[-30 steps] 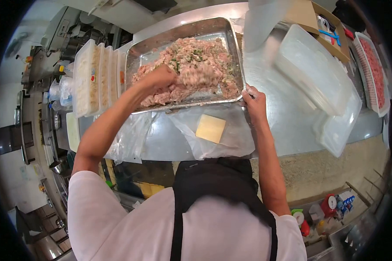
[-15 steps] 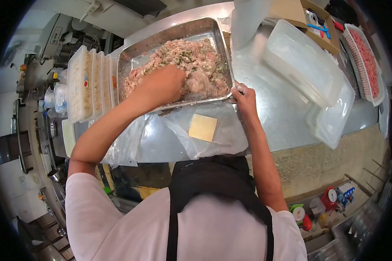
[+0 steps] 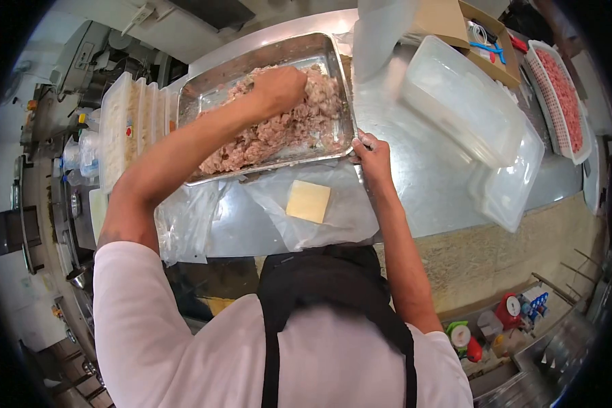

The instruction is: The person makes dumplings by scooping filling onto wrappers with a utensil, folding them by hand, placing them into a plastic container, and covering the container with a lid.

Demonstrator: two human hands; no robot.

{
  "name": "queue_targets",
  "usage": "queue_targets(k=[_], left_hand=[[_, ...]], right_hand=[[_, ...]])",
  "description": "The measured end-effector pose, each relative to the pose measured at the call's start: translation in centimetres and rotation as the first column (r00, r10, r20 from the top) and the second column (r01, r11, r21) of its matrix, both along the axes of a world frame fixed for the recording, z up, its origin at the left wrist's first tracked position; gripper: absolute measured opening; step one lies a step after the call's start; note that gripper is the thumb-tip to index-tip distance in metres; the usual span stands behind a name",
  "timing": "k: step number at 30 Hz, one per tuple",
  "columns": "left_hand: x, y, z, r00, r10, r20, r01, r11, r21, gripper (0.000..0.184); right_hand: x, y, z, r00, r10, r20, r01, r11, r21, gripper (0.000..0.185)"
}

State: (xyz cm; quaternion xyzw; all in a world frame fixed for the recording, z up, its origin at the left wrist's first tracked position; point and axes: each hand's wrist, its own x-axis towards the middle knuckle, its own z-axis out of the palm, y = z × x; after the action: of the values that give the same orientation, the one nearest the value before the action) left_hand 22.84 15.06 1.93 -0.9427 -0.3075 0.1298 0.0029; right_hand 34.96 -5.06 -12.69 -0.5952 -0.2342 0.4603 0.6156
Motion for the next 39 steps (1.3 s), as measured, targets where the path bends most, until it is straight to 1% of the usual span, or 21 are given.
queue_targets(k=[4, 7, 9, 11, 12, 14, 16, 18, 19, 21, 22, 24, 25, 27, 28, 30, 31, 33, 34, 36, 39], left_hand=[[-0.4, 1.0, 3.6, 0.997, 0.051, 0.055, -0.052, 0.999, 0.011, 0.025], [-2.0, 0.3, 8.3, 0.994, 0.104, 0.031, -0.105, 0.994, 0.028, 0.025], [-4.5, 1.2, 9.1, 0.988, 0.152, 0.025, -0.153, 0.987, 0.048, 0.025], [-8.0, 3.3, 6.8, 0.969, 0.096, 0.228, -0.140, 0.973, 0.182, 0.030], [-9.0, 3.4, 5.4, 0.966, 0.116, 0.232, -0.162, 0.968, 0.190, 0.030], [-9.9, 2.9, 1.0, 0.922, 0.113, 0.369, -0.185, 0.969, 0.165, 0.035], [-10.7, 0.5, -6.3, 0.887, 0.081, 0.454, -0.189, 0.961, 0.200, 0.020], [-10.5, -6.1, -6.0, 0.865, 0.269, 0.423, -0.321, 0.945, 0.055, 0.017], [-11.3, -8.2, -5.5, 0.861, 0.274, 0.429, -0.326, 0.944, 0.051, 0.017], [-13.4, -10.6, -4.1, 0.898, 0.229, 0.377, -0.253, 0.967, 0.016, 0.040], [-14.2, -10.5, -2.6, 0.893, 0.233, 0.385, -0.261, 0.965, 0.022, 0.040], [-15.2, -10.4, 0.5, 0.902, 0.414, 0.127, -0.400, 0.909, -0.122, 0.034], [-14.9, -10.3, 2.3, 0.902, 0.412, 0.130, -0.397, 0.909, -0.123, 0.034], [-14.6, -9.5, 4.9, 0.886, 0.127, 0.446, -0.223, 0.960, 0.169, 0.017], [-13.9, -8.5, 4.3, 0.881, 0.141, 0.451, -0.241, 0.955, 0.172, 0.017], [-11.9, -6.6, 1.2, 0.840, 0.288, 0.459, -0.390, 0.909, 0.144, 0.014], [-12.6, -7.1, -1.5, 0.833, 0.296, 0.467, -0.402, 0.904, 0.143, 0.014], [-13.4, -8.4, -6.0, 0.869, 0.094, 0.486, -0.194, 0.968, 0.159, 0.012], [-13.5, -9.1, -4.4, 0.868, 0.079, 0.490, -0.184, 0.968, 0.170, 0.012], [-14.4, -10.7, 0.5, 0.915, 0.298, 0.272, -0.308, 0.951, -0.009, 0.015], [-16.4, -6.1, 3.7, 0.920, 0.254, 0.299, -0.290, 0.954, 0.080, 0.018]], right_hand=[[0.2, 0.0, -0.1, 0.999, 0.043, 0.017, -0.042, 0.997, -0.058, 0.034], [0.0, 0.1, -0.6, 1.000, 0.001, -0.013, -0.001, 1.000, -0.005, 0.034], [0.0, 0.2, -0.7, 1.000, -0.001, 0.000, 0.001, 1.000, 0.004, 0.034], [0.0, 0.4, -0.9, 1.000, -0.021, 0.017, 0.021, 1.000, 0.009, 0.034], [0.1, 0.5, -0.9, 1.000, 0.002, 0.021, -0.002, 1.000, 0.017, 0.034], [0.3, 0.5, -0.8, 0.997, 0.011, 0.072, -0.012, 1.000, 0.006, 0.034], [0.3, 0.3, 0.6, 0.994, 0.054, 0.093, -0.052, 0.998, -0.026, 0.035], [0.4, 0.2, 0.6, 0.994, 0.066, 0.084, -0.064, 0.997, -0.031, 0.035], [0.4, 0.2, 0.7, 0.993, 0.071, 0.091, -0.068, 0.997, -0.034, 0.035], [0.2, 0.2, 0.9, 0.996, 0.056, 0.064, -0.055, 0.998, -0.017, 0.038], [0.3, 0.4, 0.7, 0.995, 0.063, 0.071, -0.063, 0.998, -0.010, 0.038], [0.5, 0.2, 0.2, 0.993, 0.077, 0.090, -0.074, 0.997, -0.030, 0.038], [0.6, 0.2, 0.0, 0.993, 0.075, 0.094, -0.073, 0.997, -0.030, 0.038], [0.4, 0.4, -0.2, 0.995, 0.068, 0.068, -0.065, 0.997, -0.049, 0.037], [0.2, 0.5, 0.0, 0.994, 0.086, 0.073, -0.082, 0.996, -0.045, 0.037], [0.1, 0.4, 0.5, 0.998, 0.053, 0.027, -0.053, 0.998, -0.025, 0.035], [0.4, 0.3, 0.2, 0.997, 0.080, 0.004, -0.080, 0.997, -0.018, 0.032], [0.7, 0.2, -0.3, 0.992, 0.102, 0.068, -0.101, 0.995, -0.013, 0.031], [0.9, 0.4, -0.9, 0.988, 0.104, 0.116, -0.103, 0.995, -0.011, 0.030], [1.2, 0.5, -2.0, 0.981, 0.078, 0.176, -0.079, 0.997, -0.002, 0.030], [0.6, 0.4, -0.3, 0.982, 0.096, 0.163, -0.091, 0.995, -0.040, 0.029]])
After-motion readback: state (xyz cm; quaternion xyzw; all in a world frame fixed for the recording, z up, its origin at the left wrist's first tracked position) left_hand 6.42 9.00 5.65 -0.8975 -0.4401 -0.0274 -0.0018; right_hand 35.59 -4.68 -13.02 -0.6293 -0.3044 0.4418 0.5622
